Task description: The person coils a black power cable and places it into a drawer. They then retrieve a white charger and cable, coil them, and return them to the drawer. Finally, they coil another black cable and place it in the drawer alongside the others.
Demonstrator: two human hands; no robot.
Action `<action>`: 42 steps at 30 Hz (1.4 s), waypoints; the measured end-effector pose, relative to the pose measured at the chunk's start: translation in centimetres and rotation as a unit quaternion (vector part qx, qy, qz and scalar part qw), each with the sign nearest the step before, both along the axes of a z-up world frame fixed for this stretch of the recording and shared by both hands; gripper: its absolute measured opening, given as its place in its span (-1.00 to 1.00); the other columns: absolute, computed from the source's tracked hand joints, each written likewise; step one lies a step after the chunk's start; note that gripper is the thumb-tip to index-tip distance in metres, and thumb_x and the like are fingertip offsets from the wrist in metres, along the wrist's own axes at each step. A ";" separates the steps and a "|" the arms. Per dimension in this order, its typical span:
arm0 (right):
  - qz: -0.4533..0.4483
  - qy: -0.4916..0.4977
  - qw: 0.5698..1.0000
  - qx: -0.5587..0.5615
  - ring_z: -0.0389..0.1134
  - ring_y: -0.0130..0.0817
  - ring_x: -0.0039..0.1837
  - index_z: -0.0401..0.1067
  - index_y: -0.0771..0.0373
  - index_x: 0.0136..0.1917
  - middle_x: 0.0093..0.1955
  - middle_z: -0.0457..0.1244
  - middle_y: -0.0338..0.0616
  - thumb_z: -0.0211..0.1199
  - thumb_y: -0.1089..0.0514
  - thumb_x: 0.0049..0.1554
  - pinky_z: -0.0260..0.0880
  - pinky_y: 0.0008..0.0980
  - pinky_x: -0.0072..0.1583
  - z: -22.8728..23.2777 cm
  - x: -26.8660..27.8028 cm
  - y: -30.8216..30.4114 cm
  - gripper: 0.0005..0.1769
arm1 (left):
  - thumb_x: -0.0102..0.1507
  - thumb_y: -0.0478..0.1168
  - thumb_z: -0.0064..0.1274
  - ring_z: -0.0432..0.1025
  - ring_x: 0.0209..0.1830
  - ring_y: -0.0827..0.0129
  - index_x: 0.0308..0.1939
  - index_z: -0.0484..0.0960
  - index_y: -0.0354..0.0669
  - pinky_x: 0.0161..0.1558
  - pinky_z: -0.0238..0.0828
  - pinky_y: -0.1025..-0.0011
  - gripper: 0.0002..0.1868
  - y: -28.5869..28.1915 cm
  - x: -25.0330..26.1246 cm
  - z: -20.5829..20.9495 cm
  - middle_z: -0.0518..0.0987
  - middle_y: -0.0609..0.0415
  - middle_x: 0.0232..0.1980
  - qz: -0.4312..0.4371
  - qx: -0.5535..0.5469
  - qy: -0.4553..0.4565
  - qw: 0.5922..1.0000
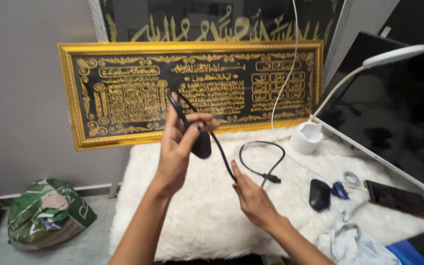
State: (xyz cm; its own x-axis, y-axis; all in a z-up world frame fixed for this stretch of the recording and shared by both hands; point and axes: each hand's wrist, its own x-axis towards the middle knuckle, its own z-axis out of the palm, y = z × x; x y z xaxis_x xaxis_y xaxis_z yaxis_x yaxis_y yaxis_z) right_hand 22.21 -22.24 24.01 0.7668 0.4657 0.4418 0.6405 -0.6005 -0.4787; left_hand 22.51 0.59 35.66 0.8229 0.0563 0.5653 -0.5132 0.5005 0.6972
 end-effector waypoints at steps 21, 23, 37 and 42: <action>0.189 -0.236 0.952 -0.056 0.34 -0.19 -0.32 0.47 0.20 -0.16 -0.34 0.28 -0.20 0.46 0.12 0.01 0.30 -0.24 -0.29 11.4 0.2 -1.0 -0.79 | 0.38 -0.15 -0.23 0.45 -0.30 0.34 0.55 -0.76 0.17 -0.25 0.44 0.39 0.01 0.3 -1.2 -6.1 0.63 -0.05 -0.17 -0.088 0.369 0.290 0.879; 0.212 -0.245 0.943 -0.080 0.33 -0.19 -0.34 0.44 0.20 -0.21 -0.37 0.25 -0.20 0.46 0.09 0.03 0.28 -0.22 -0.30 11.9 -0.2 -1.1 -0.77 | 0.37 -0.16 -0.23 0.48 -0.28 0.35 0.56 -0.70 0.15 -0.23 0.46 0.39 -0.01 0.2 -1.1 -6.6 0.64 -0.02 -0.13 -0.067 0.379 0.295 0.875; 0.205 -0.284 0.933 -0.086 0.32 -0.27 -0.35 0.46 0.20 -0.18 -0.37 0.22 -0.25 0.45 0.01 0.05 0.25 -0.29 -0.34 14.0 -1.0 -2.7 -0.73 | 0.36 -0.23 -0.22 0.45 -0.27 0.38 0.55 -0.64 0.11 -0.14 0.45 0.42 -0.04 0.5 -1.4 -5.4 0.57 0.05 -0.25 -0.147 0.284 0.262 0.910; 0.144 -0.352 0.919 -0.107 0.28 -0.16 -0.33 0.46 0.22 -0.20 -0.37 0.19 -0.18 0.44 -0.13 -0.04 0.22 -0.18 -0.28 14.7 2.2 -4.0 -0.61 | 0.44 -0.09 -0.26 0.44 -0.22 0.48 0.64 -0.41 0.11 -0.14 0.39 0.52 -0.18 -0.6 -3.7 -5.8 0.59 0.14 -0.17 -0.265 0.332 0.279 0.861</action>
State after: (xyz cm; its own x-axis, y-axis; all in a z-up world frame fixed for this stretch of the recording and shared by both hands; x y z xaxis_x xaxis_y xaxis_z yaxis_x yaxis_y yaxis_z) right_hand 24.46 -26.29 38.67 0.1567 0.7382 0.6561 0.8935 -0.3891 0.2244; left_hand 18.76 0.01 29.83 0.7874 -0.5943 -0.1641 0.1726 -0.0430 0.9841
